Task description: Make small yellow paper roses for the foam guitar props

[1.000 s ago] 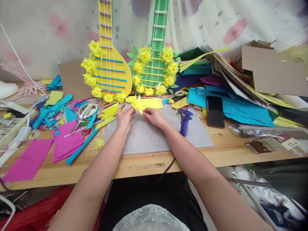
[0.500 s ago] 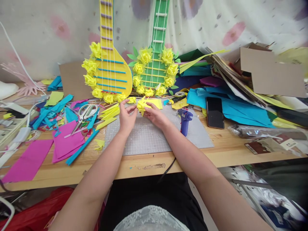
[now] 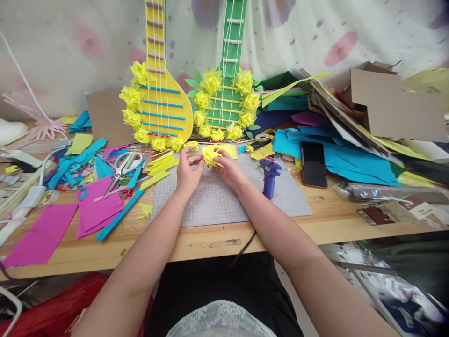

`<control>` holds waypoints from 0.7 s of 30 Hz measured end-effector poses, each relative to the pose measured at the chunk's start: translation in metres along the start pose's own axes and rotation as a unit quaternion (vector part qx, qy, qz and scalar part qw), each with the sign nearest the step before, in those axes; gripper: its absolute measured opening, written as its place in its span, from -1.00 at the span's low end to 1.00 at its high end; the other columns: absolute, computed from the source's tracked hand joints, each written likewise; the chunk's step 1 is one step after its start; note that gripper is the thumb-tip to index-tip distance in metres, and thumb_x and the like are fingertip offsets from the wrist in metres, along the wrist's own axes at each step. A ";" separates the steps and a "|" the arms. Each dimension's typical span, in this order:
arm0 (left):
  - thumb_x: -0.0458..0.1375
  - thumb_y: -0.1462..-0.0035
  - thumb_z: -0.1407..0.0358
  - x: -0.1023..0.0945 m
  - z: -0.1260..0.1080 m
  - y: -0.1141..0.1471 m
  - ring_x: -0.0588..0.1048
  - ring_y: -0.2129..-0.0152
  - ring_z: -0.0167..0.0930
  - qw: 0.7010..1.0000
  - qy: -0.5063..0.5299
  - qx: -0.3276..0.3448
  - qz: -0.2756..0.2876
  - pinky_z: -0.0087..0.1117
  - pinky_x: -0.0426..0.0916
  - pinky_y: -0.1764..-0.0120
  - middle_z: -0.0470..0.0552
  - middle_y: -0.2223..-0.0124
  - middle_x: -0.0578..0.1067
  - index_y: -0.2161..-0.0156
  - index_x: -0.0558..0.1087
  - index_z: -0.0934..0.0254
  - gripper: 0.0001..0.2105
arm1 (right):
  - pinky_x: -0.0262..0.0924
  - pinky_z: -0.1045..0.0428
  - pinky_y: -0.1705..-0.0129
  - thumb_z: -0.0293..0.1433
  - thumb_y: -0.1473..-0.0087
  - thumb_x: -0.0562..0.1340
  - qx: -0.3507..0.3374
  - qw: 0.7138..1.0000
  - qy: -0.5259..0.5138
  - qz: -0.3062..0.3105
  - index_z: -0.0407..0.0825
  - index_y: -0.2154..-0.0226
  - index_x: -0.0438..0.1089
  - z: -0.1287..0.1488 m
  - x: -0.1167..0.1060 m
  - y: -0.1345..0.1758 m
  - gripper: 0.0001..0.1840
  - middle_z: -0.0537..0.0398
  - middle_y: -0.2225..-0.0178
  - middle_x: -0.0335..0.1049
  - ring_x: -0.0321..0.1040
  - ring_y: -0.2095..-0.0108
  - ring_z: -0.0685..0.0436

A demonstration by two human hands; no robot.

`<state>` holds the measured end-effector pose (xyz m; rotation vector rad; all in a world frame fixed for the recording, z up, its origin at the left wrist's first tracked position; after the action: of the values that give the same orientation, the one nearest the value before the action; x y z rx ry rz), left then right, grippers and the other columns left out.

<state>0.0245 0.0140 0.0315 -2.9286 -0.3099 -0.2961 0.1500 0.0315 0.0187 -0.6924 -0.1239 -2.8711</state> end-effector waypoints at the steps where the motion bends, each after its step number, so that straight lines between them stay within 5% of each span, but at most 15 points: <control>1: 0.24 0.21 0.51 0.000 0.000 0.000 0.46 0.32 -0.45 1.000 0.000 -0.002 0.000 -0.45 0.30 0.16 -0.06 0.37 0.49 0.17 0.32 0.19 -0.58 | 0.21 0.07 0.24 -0.37 0.25 0.19 0.001 1.000 0.000 -0.001 0.05 0.25 0.19 0.000 0.000 0.000 -0.62 0.18 0.24 0.33 0.30 0.29 0.02; 13: 0.24 0.18 0.46 -0.001 0.002 0.001 0.47 0.31 -0.43 0.997 -0.046 0.041 0.038 -0.37 0.29 0.11 -0.08 0.39 0.49 0.17 0.31 0.16 -0.60 | 0.19 0.10 0.30 -0.35 0.28 0.23 -0.001 1.000 0.013 -0.026 0.04 0.27 0.16 -0.001 0.000 0.001 -0.58 0.18 0.30 0.34 0.30 0.35 0.04; 21: 0.24 0.19 0.40 0.006 0.015 -0.003 0.48 0.43 -0.46 0.999 0.033 -0.022 0.026 -0.42 0.32 0.28 -0.06 0.41 0.50 0.22 0.25 0.22 -0.63 | 0.22 0.10 0.31 -0.39 0.33 0.28 -0.005 0.998 -0.036 -0.044 0.04 0.31 0.17 -0.001 0.000 0.000 -0.57 0.21 0.35 0.35 0.30 0.37 0.04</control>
<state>0.0322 0.0208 0.0192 -2.9568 -0.2201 -0.3966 0.1497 0.0316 0.0174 -0.8122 -0.1526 -2.9325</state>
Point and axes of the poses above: each hand's wrist, its own y-axis away from the middle knuckle, its own x-axis out of the palm, z = x × y, the point moved 2 cm from there along -y, towards the middle knuckle
